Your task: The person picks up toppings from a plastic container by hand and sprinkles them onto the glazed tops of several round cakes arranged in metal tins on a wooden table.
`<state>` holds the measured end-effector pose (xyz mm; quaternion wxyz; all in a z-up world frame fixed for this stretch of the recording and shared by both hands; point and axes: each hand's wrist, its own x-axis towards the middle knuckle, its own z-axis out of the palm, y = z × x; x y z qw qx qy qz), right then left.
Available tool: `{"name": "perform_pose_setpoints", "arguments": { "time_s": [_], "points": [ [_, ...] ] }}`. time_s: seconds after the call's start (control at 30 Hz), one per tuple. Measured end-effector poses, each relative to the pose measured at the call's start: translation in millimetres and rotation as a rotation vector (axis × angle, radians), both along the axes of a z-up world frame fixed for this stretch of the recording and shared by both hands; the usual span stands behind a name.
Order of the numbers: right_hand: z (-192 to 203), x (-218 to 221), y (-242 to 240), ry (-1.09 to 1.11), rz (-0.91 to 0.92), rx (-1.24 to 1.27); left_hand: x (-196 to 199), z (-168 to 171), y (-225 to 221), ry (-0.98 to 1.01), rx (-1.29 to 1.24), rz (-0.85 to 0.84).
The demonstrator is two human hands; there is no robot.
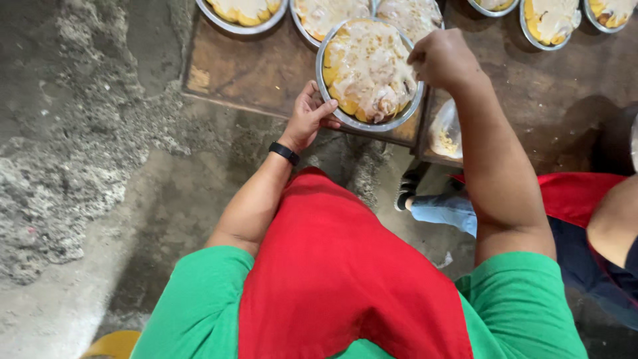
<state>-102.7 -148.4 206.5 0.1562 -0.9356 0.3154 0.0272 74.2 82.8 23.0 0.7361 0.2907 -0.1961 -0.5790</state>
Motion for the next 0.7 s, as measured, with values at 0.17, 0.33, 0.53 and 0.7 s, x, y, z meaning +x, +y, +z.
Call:
{"name": "perform_pose_setpoints", "arguments": {
  "time_s": [0.17, 0.33, 0.53, 0.7],
  "points": [
    [-8.0, 33.0, 1.0, -0.149, 0.029, -0.157, 41.3, 2.7, 14.8, -0.054, -0.021, -0.063],
    [-15.3, 66.7, 9.0, -0.333, 0.031, -0.159, 66.9, 2.5, 28.4, -0.080, -0.055, -0.146],
    [-10.9, 93.0, 23.6, -0.249, 0.148, -0.313, 83.6, -0.9, 39.2, -0.112, -0.101, -0.192],
    [11.5, 103.0, 49.8, -0.181, 0.101, -0.119, 87.4, -5.3, 42.4, -0.115, -0.114, -0.196]
  ]
}}
